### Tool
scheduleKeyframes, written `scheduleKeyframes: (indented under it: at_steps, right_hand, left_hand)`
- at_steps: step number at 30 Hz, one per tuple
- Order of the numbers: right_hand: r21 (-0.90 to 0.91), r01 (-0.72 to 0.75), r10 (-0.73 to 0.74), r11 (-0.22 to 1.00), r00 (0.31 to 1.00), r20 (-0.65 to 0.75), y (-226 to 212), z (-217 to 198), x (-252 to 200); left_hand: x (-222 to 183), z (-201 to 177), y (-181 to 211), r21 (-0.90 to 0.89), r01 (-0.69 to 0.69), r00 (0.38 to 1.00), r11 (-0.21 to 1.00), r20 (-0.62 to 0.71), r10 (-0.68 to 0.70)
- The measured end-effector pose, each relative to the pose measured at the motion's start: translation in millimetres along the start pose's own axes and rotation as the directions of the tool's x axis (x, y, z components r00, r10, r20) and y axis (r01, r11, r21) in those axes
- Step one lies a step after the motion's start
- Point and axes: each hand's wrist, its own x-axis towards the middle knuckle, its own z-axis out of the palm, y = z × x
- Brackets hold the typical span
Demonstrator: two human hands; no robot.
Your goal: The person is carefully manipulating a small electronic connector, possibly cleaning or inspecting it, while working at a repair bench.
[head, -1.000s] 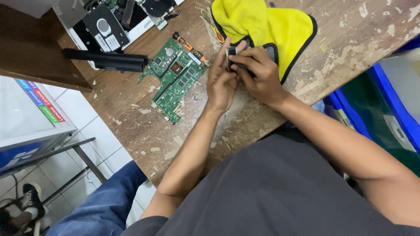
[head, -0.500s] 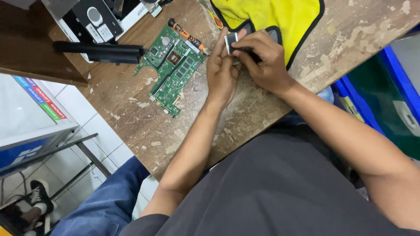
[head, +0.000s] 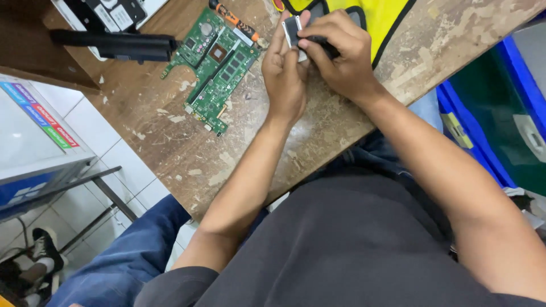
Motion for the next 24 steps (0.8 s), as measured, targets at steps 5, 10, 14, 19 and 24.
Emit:
scheduleKeyframes:
  at_steps: [5,10,14,19,24]
  right_hand:
    - [0.03,0.029,-0.03,0.999,0.999,0.044,1,2,-1]
    - [0.072,-0.014,0.008,0.997,0.996,0.09,-2,2,5]
    - [0.098,-0.081,0.07,0.992,0.992,0.108,2,0,6]
    - [0.13,-0.141,0.111,0.981,0.97,0.216,21,-9,38]
    - [0.31,-0.251,0.053,0.917,0.847,0.53,39,-16,82]
  left_hand:
    - [-9,8,4,0.12,-0.07,0.996,0.99,-0.045,0.076]
    - [-13,19,12,0.202,-0.116,0.985,0.972,-0.104,0.139]
    - [-17,19,11,0.418,-0.219,0.959,0.882,-0.076,0.274]
    - [-13,21,15,0.58,-0.262,0.937,0.771,-0.039,0.348]
    - [-12,13,35,0.653,-0.289,0.912,0.7,-0.034,0.409]
